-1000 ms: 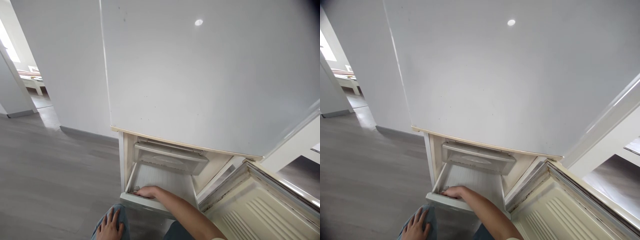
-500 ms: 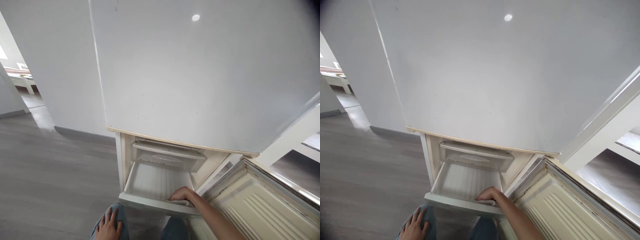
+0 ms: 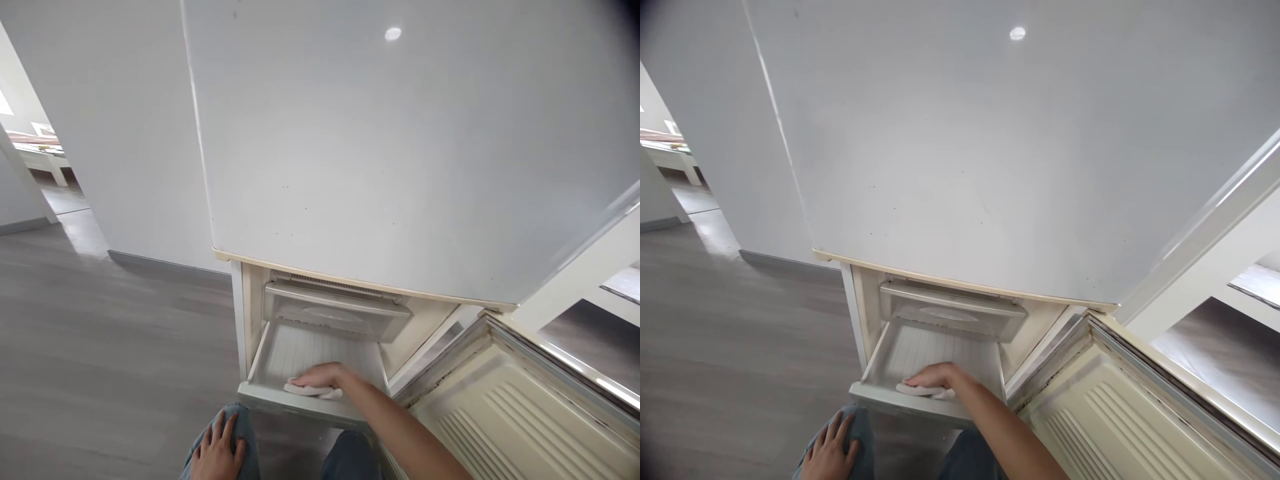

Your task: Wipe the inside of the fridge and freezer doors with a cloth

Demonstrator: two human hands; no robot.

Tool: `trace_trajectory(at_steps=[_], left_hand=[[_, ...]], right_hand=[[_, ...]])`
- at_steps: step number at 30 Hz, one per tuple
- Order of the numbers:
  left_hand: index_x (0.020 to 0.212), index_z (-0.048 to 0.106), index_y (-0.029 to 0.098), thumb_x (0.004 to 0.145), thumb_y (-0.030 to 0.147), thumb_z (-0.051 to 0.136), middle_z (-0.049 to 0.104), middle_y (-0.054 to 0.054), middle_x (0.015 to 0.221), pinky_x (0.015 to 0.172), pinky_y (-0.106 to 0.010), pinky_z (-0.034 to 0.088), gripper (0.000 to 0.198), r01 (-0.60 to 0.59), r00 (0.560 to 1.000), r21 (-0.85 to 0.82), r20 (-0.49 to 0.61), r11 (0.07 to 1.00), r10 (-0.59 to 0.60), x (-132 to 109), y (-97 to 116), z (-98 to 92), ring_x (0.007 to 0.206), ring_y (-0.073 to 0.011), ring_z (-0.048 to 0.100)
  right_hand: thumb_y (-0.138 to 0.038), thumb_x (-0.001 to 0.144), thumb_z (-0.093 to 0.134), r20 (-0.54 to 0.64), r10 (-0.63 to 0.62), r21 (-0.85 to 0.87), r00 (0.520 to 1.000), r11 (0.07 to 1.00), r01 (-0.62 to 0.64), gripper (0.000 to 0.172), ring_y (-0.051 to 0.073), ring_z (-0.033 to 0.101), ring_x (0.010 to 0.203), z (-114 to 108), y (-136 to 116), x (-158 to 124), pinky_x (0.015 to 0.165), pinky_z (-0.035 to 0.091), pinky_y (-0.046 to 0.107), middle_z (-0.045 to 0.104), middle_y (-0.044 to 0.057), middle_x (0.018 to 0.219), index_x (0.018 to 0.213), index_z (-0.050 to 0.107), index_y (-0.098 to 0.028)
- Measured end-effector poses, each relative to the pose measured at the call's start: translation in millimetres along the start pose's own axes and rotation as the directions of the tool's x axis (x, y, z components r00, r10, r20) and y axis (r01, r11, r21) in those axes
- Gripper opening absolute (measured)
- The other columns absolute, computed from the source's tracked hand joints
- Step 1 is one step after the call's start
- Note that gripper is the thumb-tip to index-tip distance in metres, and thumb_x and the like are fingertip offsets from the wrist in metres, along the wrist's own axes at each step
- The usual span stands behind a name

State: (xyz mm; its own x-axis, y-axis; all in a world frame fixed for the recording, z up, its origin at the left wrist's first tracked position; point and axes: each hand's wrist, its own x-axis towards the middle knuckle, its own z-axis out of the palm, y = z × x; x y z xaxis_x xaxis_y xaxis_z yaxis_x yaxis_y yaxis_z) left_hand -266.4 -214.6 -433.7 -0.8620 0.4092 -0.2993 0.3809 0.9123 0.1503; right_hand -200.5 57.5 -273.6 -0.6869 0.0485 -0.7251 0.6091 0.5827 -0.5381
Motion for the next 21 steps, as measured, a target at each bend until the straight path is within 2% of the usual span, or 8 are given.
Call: trace_trajectory(at_steps=[2,3,7,10,14,16,18,21], left_hand=[[0.142,0.037,0.026,0.085,0.039,0.030,0.032,-0.006,0.159,0.114,-0.050,0.034,0.059,0.000,1.000,0.004,0.003,1.000,0.000,-1,2,-1.8,0.144,-0.0337,0.033],[0.142,0.037,0.026,0.086,0.039,0.030,0.032,-0.006,0.159,0.114,-0.050,0.034,0.059,0.000,1.000,0.007,0.001,1.000,0.000,-1,2,-2.2,0.144,-0.0336,0.033],[0.143,0.037,0.025,0.086,0.039,0.030,0.032,-0.006,0.159,0.114,-0.050,0.035,0.059,0.013,1.000,0.027,-0.001,1.000,-0.013,-1,0,-0.8,0.144,-0.0335,0.032],[0.143,0.036,0.025,0.086,0.039,0.029,0.032,-0.006,0.159,0.114,-0.051,0.034,0.059,0.024,1.000,0.018,0.000,1.000,-0.024,0,-5,0.5,0.144,-0.0341,0.031],[0.144,0.034,0.026,0.086,0.042,0.028,0.030,-0.006,0.160,0.115,-0.052,0.032,0.060,0.042,0.999,-0.027,0.036,0.999,-0.041,5,-11,3.1,0.144,-0.0348,0.030],[0.144,0.034,0.027,0.086,0.044,0.027,0.029,-0.005,0.160,0.115,-0.053,0.032,0.060,0.038,0.998,-0.044,0.041,0.998,-0.036,9,-14,6.5,0.144,-0.0349,0.030],[0.143,0.035,0.027,0.086,0.044,0.026,0.030,-0.005,0.160,0.114,-0.053,0.033,0.060,0.022,1.000,-0.041,0.020,0.999,-0.021,13,-15,11.1,0.144,-0.0351,0.031],[0.143,0.036,0.027,0.086,0.044,0.027,0.031,-0.004,0.159,0.113,-0.053,0.034,0.060,0.001,1.000,-0.035,0.000,0.999,-0.001,17,-16,17.9,0.142,-0.0351,0.033]], right_hand=[[-0.078,0.078,0.045,0.146,-0.015,0.019,0.989,1.000,0.012,0.088,0.033,0.036,0.139,6,-31,5,0.110,0.036,0.048,0.034,0.012,0.154,0.144,0.045,-0.021],[-0.077,0.080,0.042,0.155,-0.056,0.000,0.986,0.998,0.057,0.086,0.033,0.035,0.140,10,-44,8,0.111,0.034,0.047,0.033,0.011,0.155,0.145,0.043,-0.021],[-0.065,0.088,0.041,0.026,-0.243,-0.260,0.970,0.935,0.241,0.070,0.035,0.052,0.123,30,-70,15,0.101,0.042,0.046,0.053,0.017,0.138,0.135,0.052,-0.013],[-0.064,0.088,0.040,-0.056,-0.272,-0.334,0.961,0.912,0.239,0.061,0.035,0.060,0.106,37,-55,5,0.085,0.048,0.043,0.063,0.016,0.121,0.121,0.058,-0.016],[-0.062,0.091,0.038,-0.246,-0.296,-0.325,0.923,0.922,0.209,0.051,0.030,0.063,0.091,41,-7,-21,0.076,0.047,0.038,0.067,0.013,0.102,0.100,0.062,-0.017],[-0.054,0.095,0.037,-0.392,-0.316,-0.338,0.864,0.923,0.185,0.043,0.026,0.063,0.090,47,18,-33,0.080,0.046,0.038,0.066,0.010,0.100,0.094,0.061,-0.018],[-0.047,0.098,0.035,-0.536,-0.331,-0.365,0.777,0.920,0.140,0.038,0.024,0.063,0.090,56,43,-41,0.083,0.045,0.037,0.067,0.007,0.099,0.092,0.061,-0.019],[-0.039,0.100,0.036,-0.698,-0.399,-0.461,0.595,0.886,0.053,0.033,0.021,0.064,0.084,74,78,-47,0.076,0.045,0.034,0.067,0.004,0.090,0.091,0.062,-0.021]])
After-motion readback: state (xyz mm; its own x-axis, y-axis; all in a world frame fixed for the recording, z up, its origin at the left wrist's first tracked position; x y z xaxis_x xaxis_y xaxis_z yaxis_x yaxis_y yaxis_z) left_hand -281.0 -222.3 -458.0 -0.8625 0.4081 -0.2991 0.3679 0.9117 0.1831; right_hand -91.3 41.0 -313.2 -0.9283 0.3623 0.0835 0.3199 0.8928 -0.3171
